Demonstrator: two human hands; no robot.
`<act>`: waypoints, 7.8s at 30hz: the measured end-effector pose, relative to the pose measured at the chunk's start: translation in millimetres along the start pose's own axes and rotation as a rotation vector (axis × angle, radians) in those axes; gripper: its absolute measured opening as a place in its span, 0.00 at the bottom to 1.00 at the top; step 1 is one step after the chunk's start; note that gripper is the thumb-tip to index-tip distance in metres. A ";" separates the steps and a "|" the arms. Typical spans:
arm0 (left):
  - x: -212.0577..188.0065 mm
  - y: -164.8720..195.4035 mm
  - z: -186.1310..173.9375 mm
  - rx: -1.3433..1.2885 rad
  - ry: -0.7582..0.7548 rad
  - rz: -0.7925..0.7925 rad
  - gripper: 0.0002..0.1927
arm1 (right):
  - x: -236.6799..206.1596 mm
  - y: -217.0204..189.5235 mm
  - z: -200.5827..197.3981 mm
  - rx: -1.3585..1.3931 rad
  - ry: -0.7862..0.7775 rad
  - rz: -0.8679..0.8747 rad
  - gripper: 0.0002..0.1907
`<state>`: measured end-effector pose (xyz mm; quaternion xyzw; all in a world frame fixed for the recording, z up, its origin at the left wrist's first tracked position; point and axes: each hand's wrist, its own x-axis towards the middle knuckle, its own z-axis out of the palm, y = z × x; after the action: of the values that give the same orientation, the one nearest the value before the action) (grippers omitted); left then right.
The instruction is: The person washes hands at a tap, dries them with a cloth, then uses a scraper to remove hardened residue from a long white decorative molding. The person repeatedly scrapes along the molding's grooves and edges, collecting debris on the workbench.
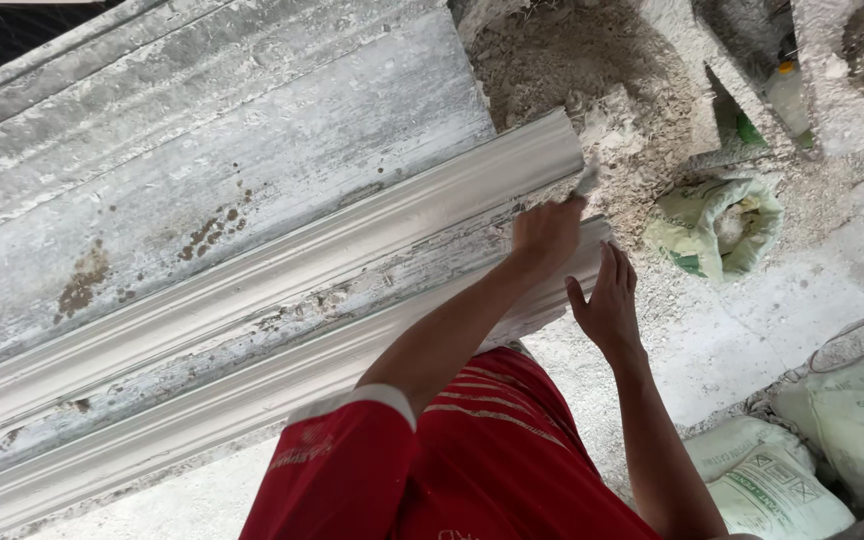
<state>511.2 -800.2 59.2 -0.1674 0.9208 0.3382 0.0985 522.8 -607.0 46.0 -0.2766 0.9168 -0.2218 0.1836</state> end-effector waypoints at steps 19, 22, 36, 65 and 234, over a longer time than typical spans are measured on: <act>29.3 -194.6 -166.1 0.881 0.057 0.373 0.22 | 2.8 -1.9 -7.7 0.044 -0.018 0.101 0.37; 16.0 -186.7 -203.2 0.858 -0.086 0.261 0.17 | 1.6 -2.5 -5.2 0.038 0.005 0.075 0.37; -180.6 -139.6 -94.7 -0.174 0.123 0.174 0.23 | 15.6 -5.8 -24.2 -0.001 -0.043 0.075 0.34; -17.1 -31.9 -31.9 0.155 0.203 0.288 0.27 | 15.7 -5.4 -16.8 0.016 0.029 0.045 0.33; -1284.0 -1347.1 -533.5 0.181 0.583 -0.632 0.12 | -442.4 -1567.8 963.4 -0.562 -0.840 -0.772 0.26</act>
<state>2167.0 -1803.2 44.0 -0.5201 0.8396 0.1479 -0.0524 1977.8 -1814.2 133.8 -0.6883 0.6241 0.1046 0.3549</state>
